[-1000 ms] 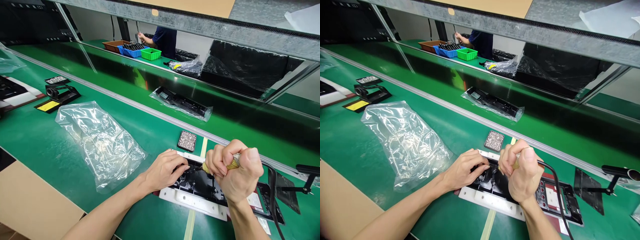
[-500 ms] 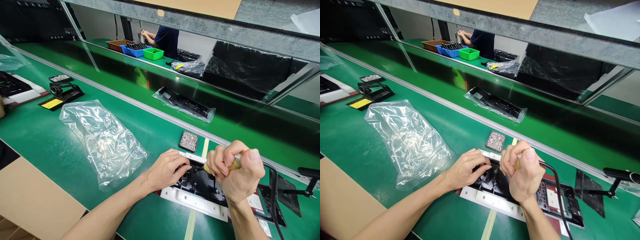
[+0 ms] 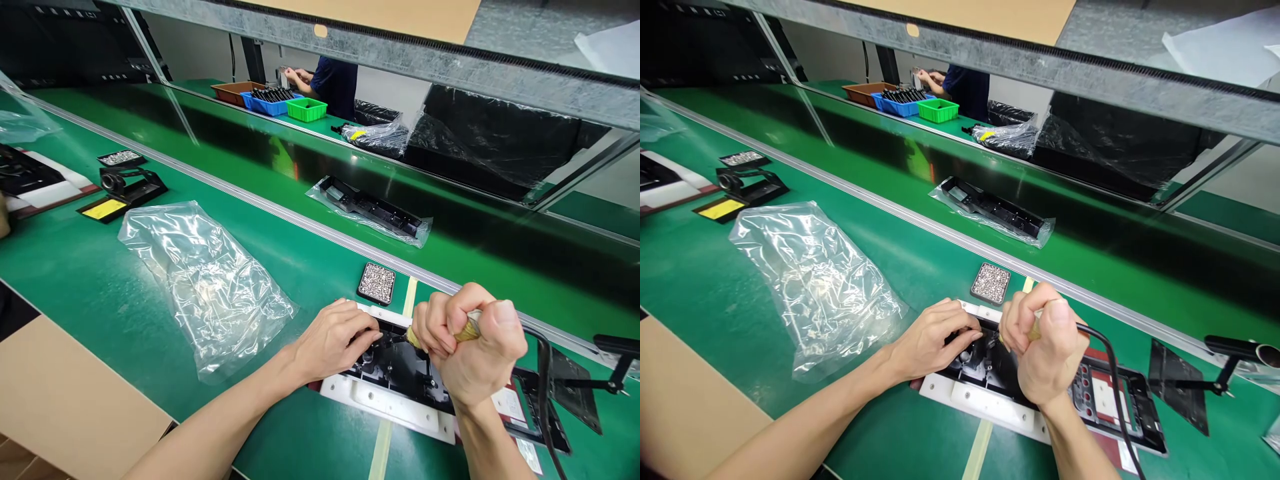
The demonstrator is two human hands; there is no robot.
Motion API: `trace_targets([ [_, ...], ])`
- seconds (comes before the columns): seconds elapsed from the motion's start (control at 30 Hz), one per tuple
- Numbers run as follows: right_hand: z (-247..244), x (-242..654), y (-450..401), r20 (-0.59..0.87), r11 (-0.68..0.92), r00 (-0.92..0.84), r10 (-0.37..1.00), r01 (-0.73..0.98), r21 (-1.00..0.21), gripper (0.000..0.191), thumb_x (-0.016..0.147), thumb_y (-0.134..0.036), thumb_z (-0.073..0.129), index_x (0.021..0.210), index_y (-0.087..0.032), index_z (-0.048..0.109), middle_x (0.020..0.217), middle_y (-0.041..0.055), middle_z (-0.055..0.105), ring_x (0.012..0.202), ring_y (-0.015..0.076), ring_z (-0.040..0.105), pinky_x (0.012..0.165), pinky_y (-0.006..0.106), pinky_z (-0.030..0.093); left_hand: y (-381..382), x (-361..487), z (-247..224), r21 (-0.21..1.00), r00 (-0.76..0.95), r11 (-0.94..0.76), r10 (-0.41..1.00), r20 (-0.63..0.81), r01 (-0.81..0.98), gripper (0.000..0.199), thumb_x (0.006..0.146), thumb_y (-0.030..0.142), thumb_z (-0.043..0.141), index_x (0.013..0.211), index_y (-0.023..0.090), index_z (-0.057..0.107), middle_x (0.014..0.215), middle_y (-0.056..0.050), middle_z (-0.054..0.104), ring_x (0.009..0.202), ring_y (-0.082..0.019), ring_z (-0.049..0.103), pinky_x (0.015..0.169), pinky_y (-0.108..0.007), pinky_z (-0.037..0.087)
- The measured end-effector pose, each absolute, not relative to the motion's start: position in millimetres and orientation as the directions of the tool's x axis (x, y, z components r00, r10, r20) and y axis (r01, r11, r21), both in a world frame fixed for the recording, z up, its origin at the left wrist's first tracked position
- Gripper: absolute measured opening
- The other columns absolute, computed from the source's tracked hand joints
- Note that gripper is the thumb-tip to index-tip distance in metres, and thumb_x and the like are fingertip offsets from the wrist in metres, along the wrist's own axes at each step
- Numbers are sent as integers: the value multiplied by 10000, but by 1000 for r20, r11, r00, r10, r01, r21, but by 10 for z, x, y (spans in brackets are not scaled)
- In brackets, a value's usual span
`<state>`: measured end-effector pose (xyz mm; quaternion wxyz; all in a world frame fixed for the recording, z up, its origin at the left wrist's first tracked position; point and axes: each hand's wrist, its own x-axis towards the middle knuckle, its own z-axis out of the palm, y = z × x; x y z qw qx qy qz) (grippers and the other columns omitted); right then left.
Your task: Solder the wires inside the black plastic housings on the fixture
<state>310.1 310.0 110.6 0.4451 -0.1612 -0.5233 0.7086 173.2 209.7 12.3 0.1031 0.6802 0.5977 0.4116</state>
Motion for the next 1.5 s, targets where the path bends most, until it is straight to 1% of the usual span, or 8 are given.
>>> trace_targets([
  [0.5, 1078, 3076, 3099, 255, -31, -537, 804, -466, -884, 473, 902, -510, 576, 569, -201, 446, 397, -57, 313, 356, 74, 253, 362, 199, 247, 2084, 1707, 103, 627, -42, -278, 894, 446, 728, 105, 1032, 225, 567, 955, 173, 616, 825, -3, 669, 744, -160, 559, 752, -333, 370],
  [0.9, 972, 3065, 3086, 292, -28, -586, 756, -474, -880, 412, 937, -460, 514, 617, -212, 440, 431, -63, 334, 387, 83, 281, 389, 210, 262, 2054, 1664, 62, 625, -48, -255, 904, 425, 738, 146, 1044, 235, 535, 936, 178, 616, 835, -15, 669, 765, -164, 561, 763, -343, 391],
  [1.0, 911, 3106, 3115, 311, -22, -621, 720, -469, -883, 387, 957, -449, 487, 652, -212, 461, 458, -58, 354, 404, 88, 303, 409, 219, 277, 2054, 1652, 51, 631, -47, -249, 909, 414, 735, 153, 1049, 247, 529, 943, 178, 616, 841, -15, 670, 774, -165, 560, 771, -345, 389],
  [1.1, 860, 3172, 3184, 319, -54, -700, 639, -455, -889, 377, 969, -455, 457, 681, -213, 466, 484, -54, 364, 419, 95, 317, 425, 230, 282, 2056, 1641, 47, 639, -51, -247, 911, 409, 728, 149, 1049, 247, 530, 944, 180, 611, 844, -9, 670, 776, -164, 552, 773, -345, 381],
  [1.27, 920, 3218, 3279, 324, -106, -816, 480, -420, -901, 367, 968, -445, 472, 691, -204, 473, 532, -38, 420, 443, 105, 380, 467, 276, 371, 2050, 1632, 53, 635, -52, -255, 905, 423, 729, 135, 1046, 222, 532, 941, 180, 605, 842, 1, 668, 765, -158, 543, 773, -340, 370],
  [1.33, 969, 3191, 3274, 305, -101, -808, 505, -406, -908, 360, 965, -435, 504, 693, -201, 478, 548, -36, 438, 449, 107, 409, 484, 292, 411, 2046, 1633, 54, 634, -50, -261, 902, 428, 728, 123, 1044, 216, 538, 947, 182, 605, 850, 5, 669, 769, -156, 543, 774, -336, 370],
  [1.43, 991, 3156, 3240, 268, -48, -738, 619, -377, -925, 349, 996, -410, 494, 716, -203, 477, 571, -38, 449, 471, 110, 445, 510, 296, 442, 2043, 1637, 50, 638, -47, -267, 901, 431, 723, 113, 1043, 214, 544, 952, 182, 602, 857, 11, 669, 768, -151, 541, 776, -333, 370],
  [1.5, 964, 3167, 3227, 282, -21, -737, 615, -372, -928, 341, 1006, -391, 485, 721, -203, 476, 571, -40, 447, 479, 108, 442, 514, 291, 441, 2041, 1639, 49, 639, -48, -265, 902, 429, 722, 111, 1043, 214, 545, 952, 182, 600, 856, 11, 667, 767, -151, 538, 776, -335, 370],
])
